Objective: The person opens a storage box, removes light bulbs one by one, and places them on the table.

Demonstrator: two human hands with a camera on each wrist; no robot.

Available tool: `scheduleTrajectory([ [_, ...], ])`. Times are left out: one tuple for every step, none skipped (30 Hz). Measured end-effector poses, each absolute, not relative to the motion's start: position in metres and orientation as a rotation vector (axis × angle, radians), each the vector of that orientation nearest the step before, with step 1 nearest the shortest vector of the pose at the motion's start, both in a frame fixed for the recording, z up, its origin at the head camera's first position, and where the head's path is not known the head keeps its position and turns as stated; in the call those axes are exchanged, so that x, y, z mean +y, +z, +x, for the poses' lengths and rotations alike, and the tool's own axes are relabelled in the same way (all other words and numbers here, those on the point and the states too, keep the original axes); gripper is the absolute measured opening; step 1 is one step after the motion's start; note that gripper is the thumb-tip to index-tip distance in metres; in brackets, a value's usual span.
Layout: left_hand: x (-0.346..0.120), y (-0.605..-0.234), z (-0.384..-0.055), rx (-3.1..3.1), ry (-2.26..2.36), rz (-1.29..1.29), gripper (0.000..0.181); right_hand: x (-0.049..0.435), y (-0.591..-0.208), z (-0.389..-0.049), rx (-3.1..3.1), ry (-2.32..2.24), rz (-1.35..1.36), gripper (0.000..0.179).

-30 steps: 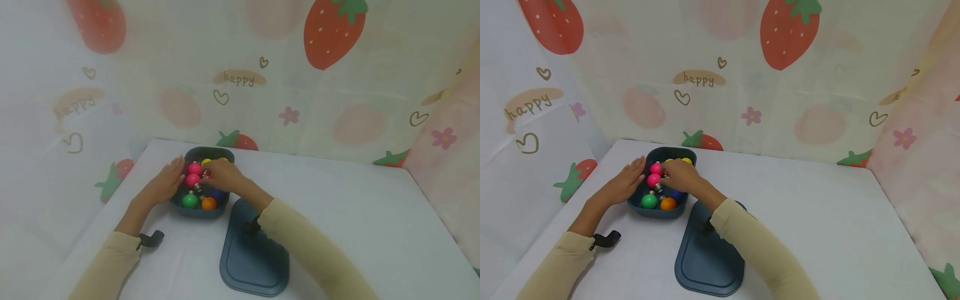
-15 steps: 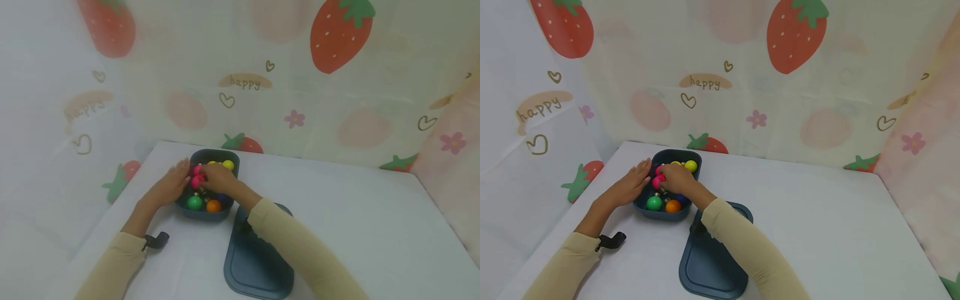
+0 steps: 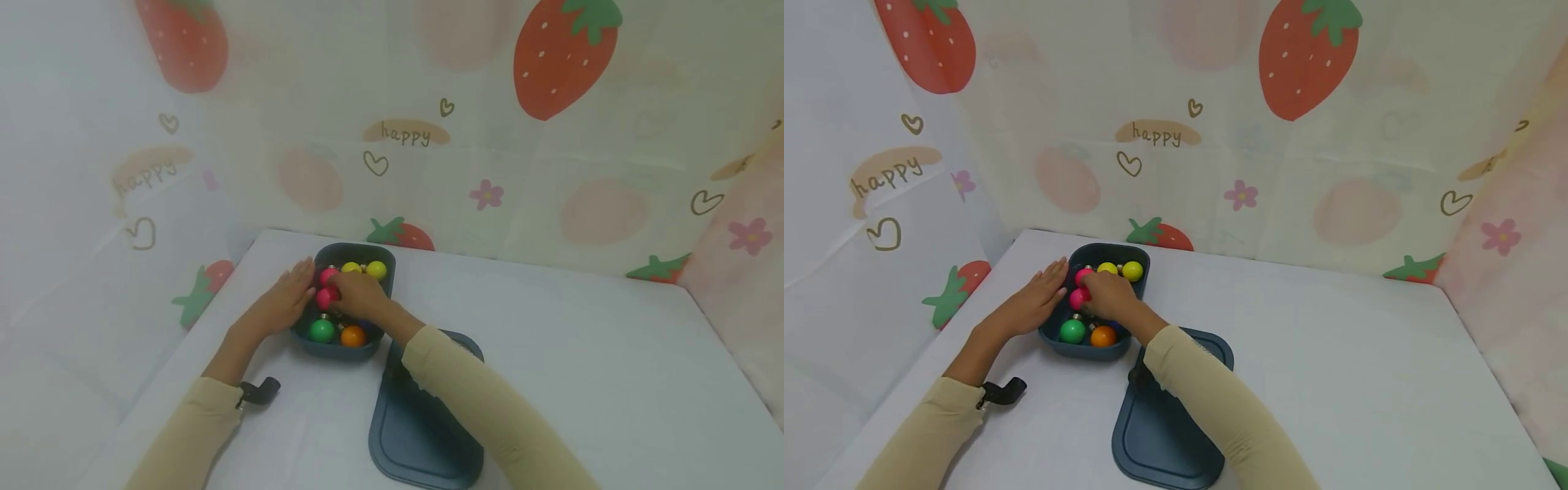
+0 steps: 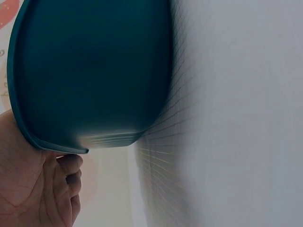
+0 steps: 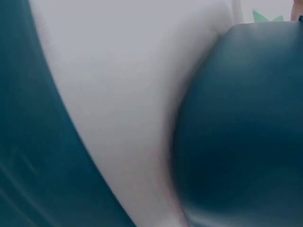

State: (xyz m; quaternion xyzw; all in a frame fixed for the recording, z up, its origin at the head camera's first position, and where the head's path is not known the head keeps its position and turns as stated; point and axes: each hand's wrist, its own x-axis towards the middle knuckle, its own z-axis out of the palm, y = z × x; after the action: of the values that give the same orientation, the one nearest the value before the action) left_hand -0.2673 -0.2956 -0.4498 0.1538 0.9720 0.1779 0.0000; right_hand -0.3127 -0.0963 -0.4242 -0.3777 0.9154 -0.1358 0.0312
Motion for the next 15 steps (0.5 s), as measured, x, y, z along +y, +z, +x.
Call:
scheduleTrajectory([
  [-0.2957,-0.4500,-0.2672,3.053,0.559,0.483,0.065,-0.0965,-0.4250,-0.3124,2.823,-0.416,-1.160,0.027],
  [-0.2958,-0.4501,-0.2671,3.052,0.561,0.484,0.065,-0.0966,-0.4254,-0.3120,2.824,-0.423,-1.156,0.028],
  [-0.2961,-0.4501,-0.2671,3.050,0.565,0.483,0.066,-0.0967,-0.4256,-0.3115,2.825,-0.430,-1.150,0.029],
  [-0.2962,-0.4500,-0.2670,3.049,0.570,0.484,0.066,-0.0969,-0.4259,-0.3112,2.827,-0.430,-1.143,0.030],
  [-0.2964,-0.4499,-0.2669,3.049,0.572,0.484,0.066,-0.0971,-0.4261,-0.3108,2.831,-0.430,-1.135,0.031],
  [-0.2965,-0.4498,-0.2669,3.049,0.571,0.482,0.066,-0.0973,-0.4263,-0.3104,2.835,-0.430,-1.132,0.032],
  [-0.2963,-0.4495,-0.2669,3.049,0.574,0.481,0.066,-0.0973,-0.4263,-0.3101,2.839,-0.431,-1.129,0.033],
  [-0.2962,-0.4493,-0.2671,3.049,0.575,0.480,0.065,-0.0973,-0.4264,-0.3100,2.842,-0.430,-1.127,0.034],
  [-0.2961,-0.4494,-0.2673,3.049,0.575,0.477,0.065,-0.0972,-0.4265,-0.3097,2.846,-0.431,-1.126,0.034],
  [-0.2960,-0.4495,-0.2674,3.049,0.575,0.475,0.065,-0.0971,-0.4269,-0.3096,2.849,-0.434,-1.124,0.035],
  [-0.2960,-0.4497,-0.2676,3.049,0.576,0.473,0.065,-0.0969,-0.4271,-0.3094,2.850,-0.437,-1.125,0.035],
  [-0.2958,-0.4498,-0.2677,3.048,0.578,0.471,0.065,-0.0967,-0.4275,-0.3094,2.852,-0.440,-1.125,0.036],
  [-0.2956,-0.4499,-0.2677,3.049,0.578,0.468,0.065,-0.0964,-0.4281,-0.3095,2.853,-0.441,-1.123,0.036],
  [-0.2956,-0.4500,-0.2677,3.049,0.578,0.467,0.065,-0.0961,-0.4288,-0.3099,2.855,-0.446,-1.123,0.035],
  [-0.2954,-0.4499,-0.2676,3.051,0.577,0.468,0.065,-0.0957,-0.4291,-0.3102,2.859,-0.454,-1.120,0.035],
])
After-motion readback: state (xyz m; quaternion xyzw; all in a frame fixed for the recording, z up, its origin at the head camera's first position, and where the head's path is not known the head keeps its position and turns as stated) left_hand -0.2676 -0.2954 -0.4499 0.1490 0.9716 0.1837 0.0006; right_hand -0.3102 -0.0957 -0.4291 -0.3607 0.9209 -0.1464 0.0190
